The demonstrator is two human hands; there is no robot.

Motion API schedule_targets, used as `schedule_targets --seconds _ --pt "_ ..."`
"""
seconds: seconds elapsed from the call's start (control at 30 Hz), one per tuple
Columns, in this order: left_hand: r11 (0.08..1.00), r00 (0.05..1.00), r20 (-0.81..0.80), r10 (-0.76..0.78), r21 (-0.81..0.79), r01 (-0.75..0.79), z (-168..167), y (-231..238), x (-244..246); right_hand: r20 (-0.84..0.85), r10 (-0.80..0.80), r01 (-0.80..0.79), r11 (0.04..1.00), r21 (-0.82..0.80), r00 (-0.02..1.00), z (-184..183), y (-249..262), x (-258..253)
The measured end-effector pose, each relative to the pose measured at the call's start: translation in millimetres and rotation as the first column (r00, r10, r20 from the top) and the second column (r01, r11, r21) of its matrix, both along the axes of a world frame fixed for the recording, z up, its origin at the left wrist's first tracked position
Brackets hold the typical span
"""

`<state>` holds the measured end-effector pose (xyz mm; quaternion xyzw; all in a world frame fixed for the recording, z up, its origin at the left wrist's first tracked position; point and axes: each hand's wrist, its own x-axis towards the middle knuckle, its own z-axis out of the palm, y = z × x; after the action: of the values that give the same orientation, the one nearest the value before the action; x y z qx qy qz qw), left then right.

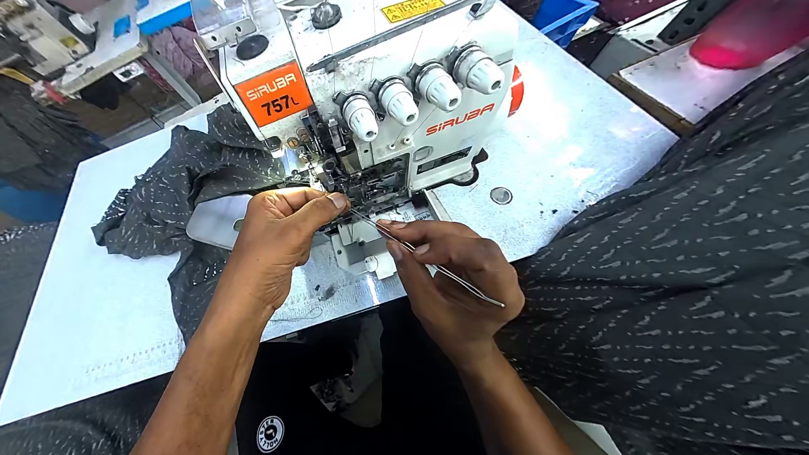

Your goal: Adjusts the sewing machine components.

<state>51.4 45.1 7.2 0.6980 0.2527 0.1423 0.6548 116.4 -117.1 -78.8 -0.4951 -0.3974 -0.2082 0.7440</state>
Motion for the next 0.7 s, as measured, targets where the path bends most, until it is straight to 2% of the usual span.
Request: schedule_targets --seconds 0.17,0.23,0.27,0.37,0.43,0.57,0.7 --pt "1.0 1.0 -0.004 0.005 -0.009 -0.005 3.0 4.1 1.1 -0.024 -0.021 0.022 0.999 0.034 0.999 -1.1 6.1 -1.5" --pt "0.993 0.998 0.027 0.06 0.101 -0.063 3.8 7.9 0.2 -0.044 -0.045 0.047 0.997 0.057 0.998 -1.9 10.5 -1.8" --pt "0.973 0.994 0.053 0.094 0.208 -0.103 2.5 9.7 -0.8 -0.057 -0.059 0.063 0.996 0.063 0.997 -2.6 13.1 -2.0" --pt "0.786 0.99 0.099 0.097 0.603 -0.137 -5.1 9.1 -4.8 -0.093 -0.108 0.114 0.991 0.065 0.99 -6.5 23.2 -2.3" --pt "0.665 0.995 0.087 0.046 0.741 -0.095 -9.9 4.0 -7.6 -0.104 -0.141 0.147 0.987 0.056 0.985 -9.4 29.8 -2.7" --pt "0.558 1.0 0.025 -0.019 0.83 -0.01 -16.4 -2.4 -10.4 -0.099 -0.193 0.198 0.979 0.041 0.976 -11.7 37.9 -5.2" --pt "0.552 0.999 0.006 -0.045 0.834 0.02 -19.3 0.9 -6.1 -0.097 -0.222 0.226 0.973 0.04 0.97 -14.8 43.4 -5.0"
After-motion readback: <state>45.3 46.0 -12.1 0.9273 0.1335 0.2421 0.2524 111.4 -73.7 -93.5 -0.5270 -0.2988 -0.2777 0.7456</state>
